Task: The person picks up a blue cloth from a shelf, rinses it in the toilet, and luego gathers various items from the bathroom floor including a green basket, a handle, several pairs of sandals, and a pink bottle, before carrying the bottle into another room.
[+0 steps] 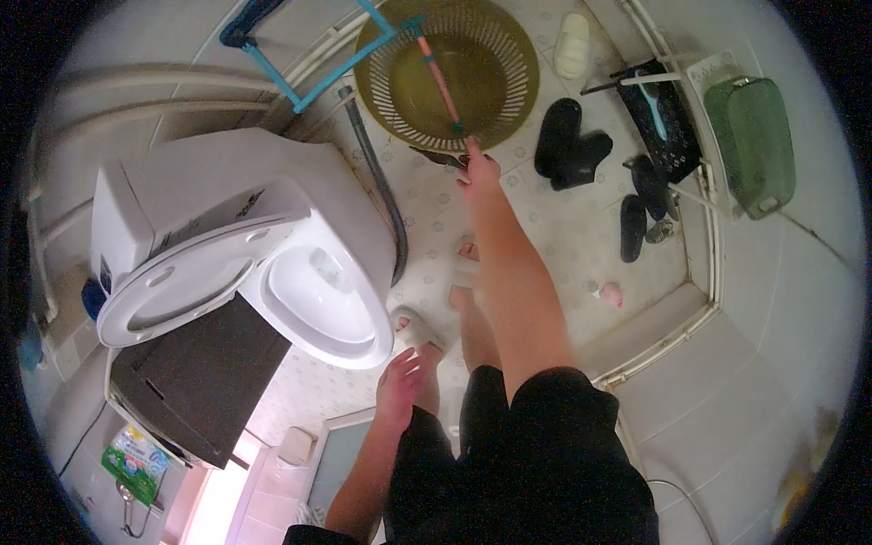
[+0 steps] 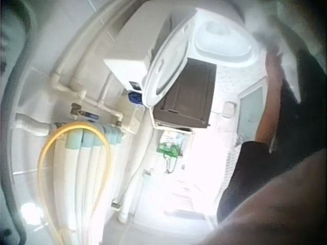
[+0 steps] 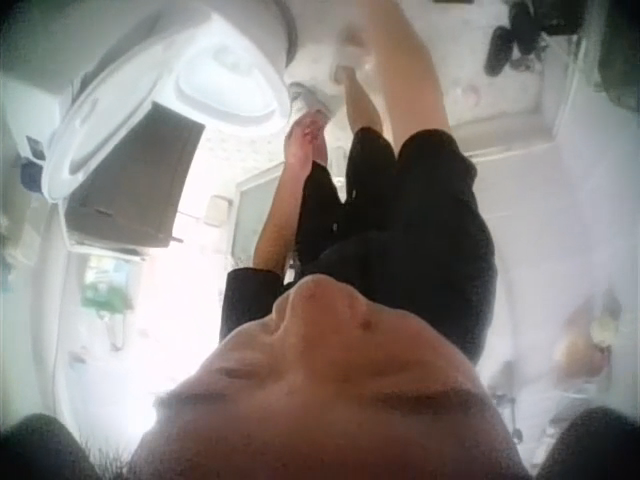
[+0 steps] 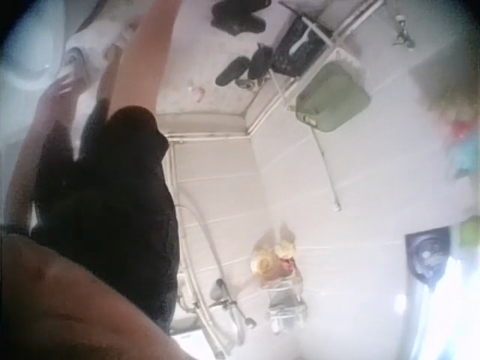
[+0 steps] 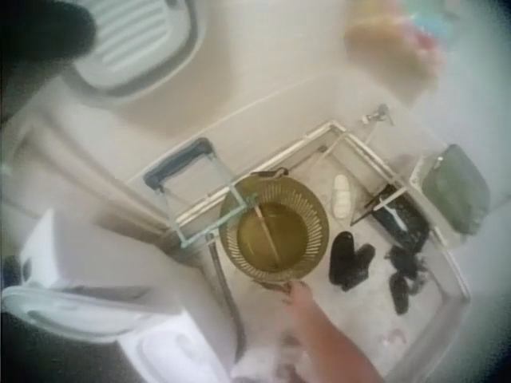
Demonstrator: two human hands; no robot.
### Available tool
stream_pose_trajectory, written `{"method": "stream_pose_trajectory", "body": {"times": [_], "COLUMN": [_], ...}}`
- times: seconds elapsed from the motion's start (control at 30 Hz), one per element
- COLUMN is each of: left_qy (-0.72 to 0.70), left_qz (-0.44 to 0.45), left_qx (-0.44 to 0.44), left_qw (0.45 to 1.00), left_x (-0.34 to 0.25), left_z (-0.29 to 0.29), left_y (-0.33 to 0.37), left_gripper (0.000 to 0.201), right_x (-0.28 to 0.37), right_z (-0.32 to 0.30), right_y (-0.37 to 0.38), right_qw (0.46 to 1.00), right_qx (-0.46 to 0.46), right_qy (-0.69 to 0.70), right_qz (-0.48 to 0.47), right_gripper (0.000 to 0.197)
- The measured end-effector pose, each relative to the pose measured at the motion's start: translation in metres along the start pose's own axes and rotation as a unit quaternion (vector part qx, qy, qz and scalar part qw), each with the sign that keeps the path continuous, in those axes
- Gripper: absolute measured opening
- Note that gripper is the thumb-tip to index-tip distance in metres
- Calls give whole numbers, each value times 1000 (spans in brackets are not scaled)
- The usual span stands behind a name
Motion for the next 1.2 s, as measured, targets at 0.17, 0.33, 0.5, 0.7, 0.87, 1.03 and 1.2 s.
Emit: {"method": "stream_pose_trajectory", "body": {"times": [0.17, 0.33, 0.5, 0.7, 0.87, 1.03, 1.2], "left_qy": [-77, -69, -68, -59, -13, -19, -47], "left_qz": [8, 10, 18, 54, 116, 116, 138], "left_qx": [-3, -26, -6, 14, 34, 104, 152], "left_qw": [997, 997, 997, 997, 993, 988, 978], "left_x": [2, 17, 33, 28, 14, 8, -3], "left_z": [-15, -24, -29, -29, -32, -51, -74], "left_y": [0, -1, -8, -38, -81, -133, -183], "left_gripper": [43, 45, 44, 42, 50, 73, 86], "right_x": [12, 2, 0, -19, -12, 3, -1], "right_z": [-2, -34, -83, -162, -209, -218, -208], "right_y": [22, 31, -22, -118, -232, -395, -493], "right_qw": [997, 993, 994, 996, 973, 965, 939], "right_qx": [25, 87, 71, -6, 70, 24, 99], "right_qy": [26, 48, -3, -27, -76, -201, -255], "right_qz": [-75, -63, -80, -79, -207, -168, -210], "right_gripper": [24, 16, 7, 8, 15, 22, 17]}}
Point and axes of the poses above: each hand's wrist, its own y-axis towards the middle knuckle, its own z-axis out of the palm, x = y × z, the point moved 7 cm from there along y, towards the middle knuckle, and after that the axes turned 6 degrees about x, right-handed, at the moved point
